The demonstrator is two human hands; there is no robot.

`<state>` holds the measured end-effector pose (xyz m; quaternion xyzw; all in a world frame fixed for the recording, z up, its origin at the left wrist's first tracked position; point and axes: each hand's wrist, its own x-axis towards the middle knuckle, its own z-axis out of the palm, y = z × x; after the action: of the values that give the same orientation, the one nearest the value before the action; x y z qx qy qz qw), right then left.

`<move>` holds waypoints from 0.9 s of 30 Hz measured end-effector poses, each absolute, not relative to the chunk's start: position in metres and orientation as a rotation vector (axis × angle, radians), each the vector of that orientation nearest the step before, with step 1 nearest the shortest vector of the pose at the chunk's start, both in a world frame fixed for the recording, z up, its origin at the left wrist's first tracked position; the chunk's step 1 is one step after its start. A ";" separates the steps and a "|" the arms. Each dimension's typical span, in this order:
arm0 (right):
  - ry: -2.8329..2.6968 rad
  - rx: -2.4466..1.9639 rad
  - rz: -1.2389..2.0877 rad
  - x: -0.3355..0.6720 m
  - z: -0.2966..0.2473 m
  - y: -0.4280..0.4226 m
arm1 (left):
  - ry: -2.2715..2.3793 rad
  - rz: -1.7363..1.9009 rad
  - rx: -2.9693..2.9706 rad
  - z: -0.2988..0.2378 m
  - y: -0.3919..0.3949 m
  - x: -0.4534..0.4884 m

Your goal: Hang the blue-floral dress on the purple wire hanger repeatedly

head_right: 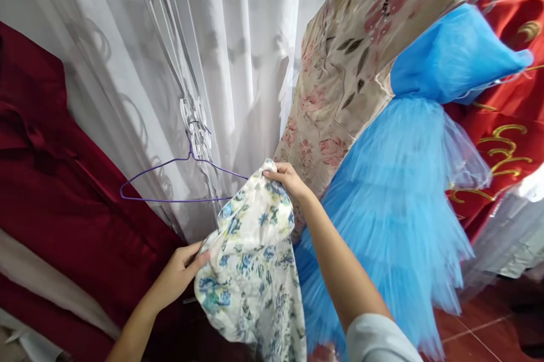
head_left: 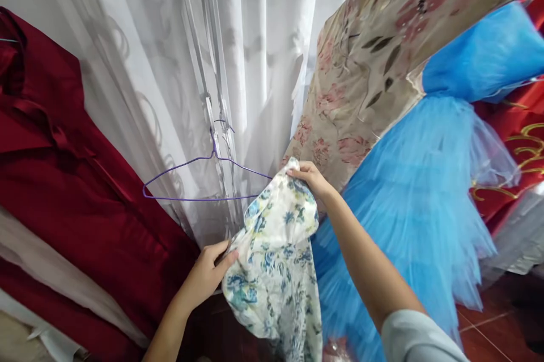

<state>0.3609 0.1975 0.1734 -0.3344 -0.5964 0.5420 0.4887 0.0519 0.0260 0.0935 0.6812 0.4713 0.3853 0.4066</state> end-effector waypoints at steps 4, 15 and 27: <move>-1.446 -0.727 1.489 0.306 0.188 0.242 | 1.219 1.175 1.682 0.125 0.041 0.038; -1.700 -0.677 1.692 0.276 0.219 0.230 | 1.599 0.724 2.255 0.163 0.089 -0.141; -1.604 -0.906 1.415 0.286 0.203 0.204 | 1.670 1.251 2.141 0.215 0.138 -0.095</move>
<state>0.2855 0.2038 0.2032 -0.3579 -0.6335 0.5589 0.3979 -0.0950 0.1384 0.2146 0.7141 0.5571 0.4172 0.0757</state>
